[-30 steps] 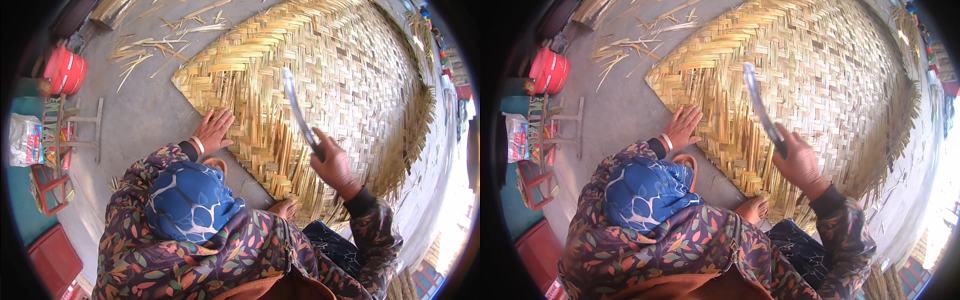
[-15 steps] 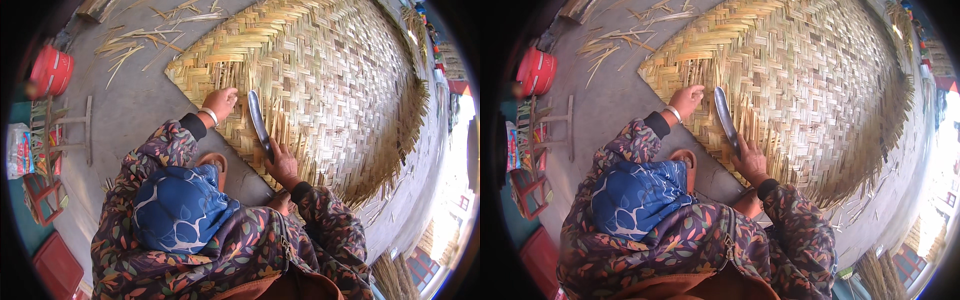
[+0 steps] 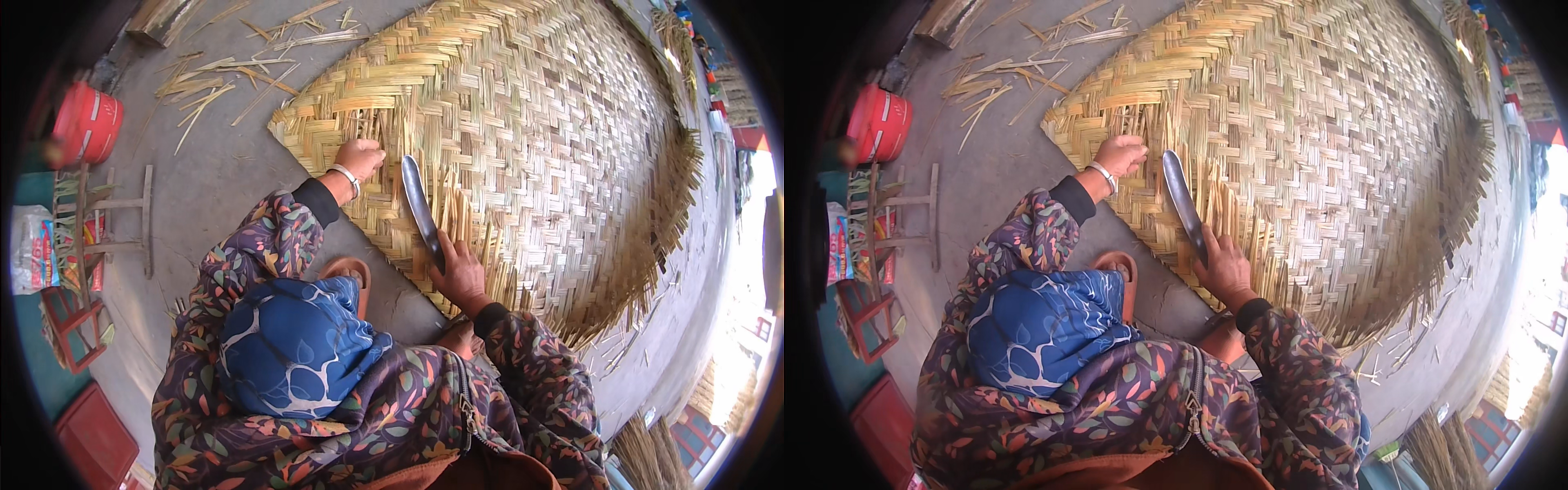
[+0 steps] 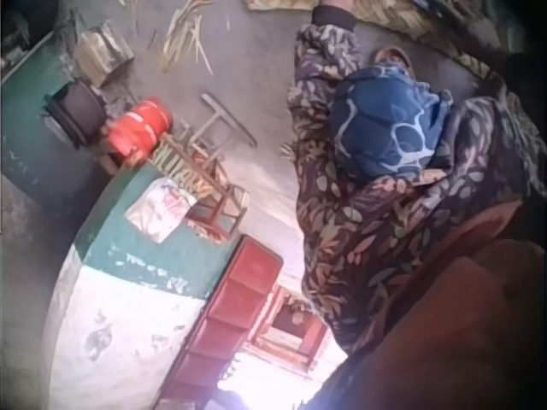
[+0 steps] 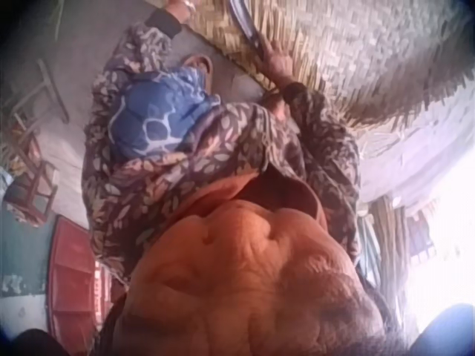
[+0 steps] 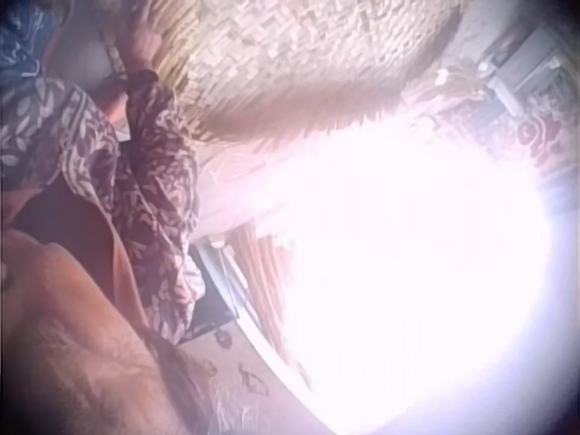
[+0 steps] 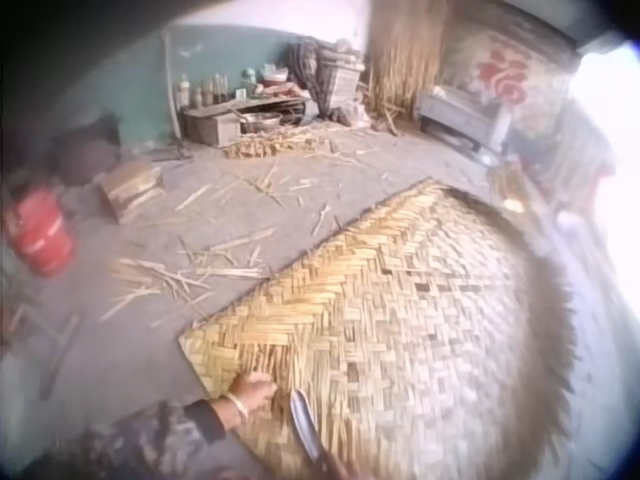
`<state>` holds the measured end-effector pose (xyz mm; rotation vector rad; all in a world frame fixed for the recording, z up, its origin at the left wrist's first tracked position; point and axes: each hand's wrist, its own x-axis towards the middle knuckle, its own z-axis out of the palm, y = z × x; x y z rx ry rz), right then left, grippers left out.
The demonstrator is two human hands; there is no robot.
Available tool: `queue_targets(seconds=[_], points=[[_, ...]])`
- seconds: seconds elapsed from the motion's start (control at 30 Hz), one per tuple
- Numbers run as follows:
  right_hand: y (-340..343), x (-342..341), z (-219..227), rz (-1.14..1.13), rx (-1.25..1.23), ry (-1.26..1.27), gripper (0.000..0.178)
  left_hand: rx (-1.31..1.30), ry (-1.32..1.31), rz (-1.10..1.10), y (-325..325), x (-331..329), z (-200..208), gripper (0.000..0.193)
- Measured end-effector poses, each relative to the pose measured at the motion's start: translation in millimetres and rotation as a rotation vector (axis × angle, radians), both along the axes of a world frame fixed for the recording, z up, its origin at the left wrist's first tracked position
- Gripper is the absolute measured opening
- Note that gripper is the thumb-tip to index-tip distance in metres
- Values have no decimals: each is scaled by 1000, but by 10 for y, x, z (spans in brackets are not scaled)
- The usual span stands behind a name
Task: The person uses a knife to trim and adjust the edges of a large woven basket while sitting on the floor. They repeatedly tap and press the woven material to secure the structure.
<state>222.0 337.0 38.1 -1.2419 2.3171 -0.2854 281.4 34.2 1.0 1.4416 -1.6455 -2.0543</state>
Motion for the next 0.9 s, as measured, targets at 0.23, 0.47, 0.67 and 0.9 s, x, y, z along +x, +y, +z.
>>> queue_targets(seconds=[0.23,0.47,0.67,0.9], points=[[14,-7,-11,10,-11,11,76,205,51,-72,-95,-1,40,38],[-5,-5,-7,14,9,-1,77,-546,-124,-110,-7,-252,-225,31],[21,-30,-51,23,-12,16,77,-662,-457,-455,-289,-358,-48,16],[-8,-18,-55,37,-18,16,79,-558,-638,-534,-435,-568,18,38]])
